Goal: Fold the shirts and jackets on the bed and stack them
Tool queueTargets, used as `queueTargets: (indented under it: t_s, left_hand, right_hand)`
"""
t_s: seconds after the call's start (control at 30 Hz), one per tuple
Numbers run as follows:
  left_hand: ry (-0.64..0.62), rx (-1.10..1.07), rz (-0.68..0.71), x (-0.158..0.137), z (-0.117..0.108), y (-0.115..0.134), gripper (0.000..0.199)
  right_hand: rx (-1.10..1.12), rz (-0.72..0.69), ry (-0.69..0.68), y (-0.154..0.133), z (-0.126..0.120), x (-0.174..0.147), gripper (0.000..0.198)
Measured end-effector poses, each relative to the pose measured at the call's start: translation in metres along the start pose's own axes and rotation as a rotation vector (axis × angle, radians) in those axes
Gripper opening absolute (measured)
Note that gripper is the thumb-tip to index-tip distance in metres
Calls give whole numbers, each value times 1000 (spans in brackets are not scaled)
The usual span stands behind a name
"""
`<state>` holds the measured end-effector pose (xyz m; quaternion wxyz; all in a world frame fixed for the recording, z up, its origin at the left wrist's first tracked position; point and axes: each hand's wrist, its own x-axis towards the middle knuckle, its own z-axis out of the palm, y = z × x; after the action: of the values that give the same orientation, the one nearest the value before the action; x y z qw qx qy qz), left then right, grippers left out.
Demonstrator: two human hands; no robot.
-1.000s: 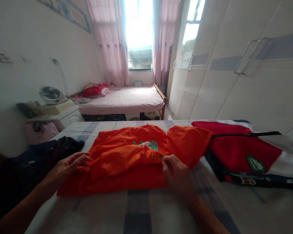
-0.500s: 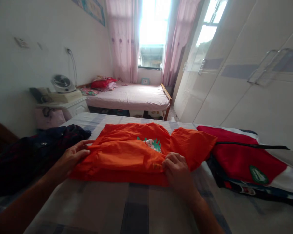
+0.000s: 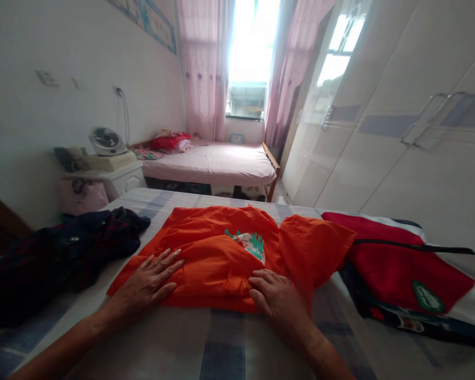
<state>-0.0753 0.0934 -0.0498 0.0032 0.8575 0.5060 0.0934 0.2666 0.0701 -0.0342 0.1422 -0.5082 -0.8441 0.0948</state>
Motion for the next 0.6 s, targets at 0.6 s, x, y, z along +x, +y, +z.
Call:
queueTargets:
  t_s: [0.6]
  left_hand:
    - [-116,-159,-257,187,-10,-133,34]
  right_hand:
    - [57,507,104,120,-23,209,43]
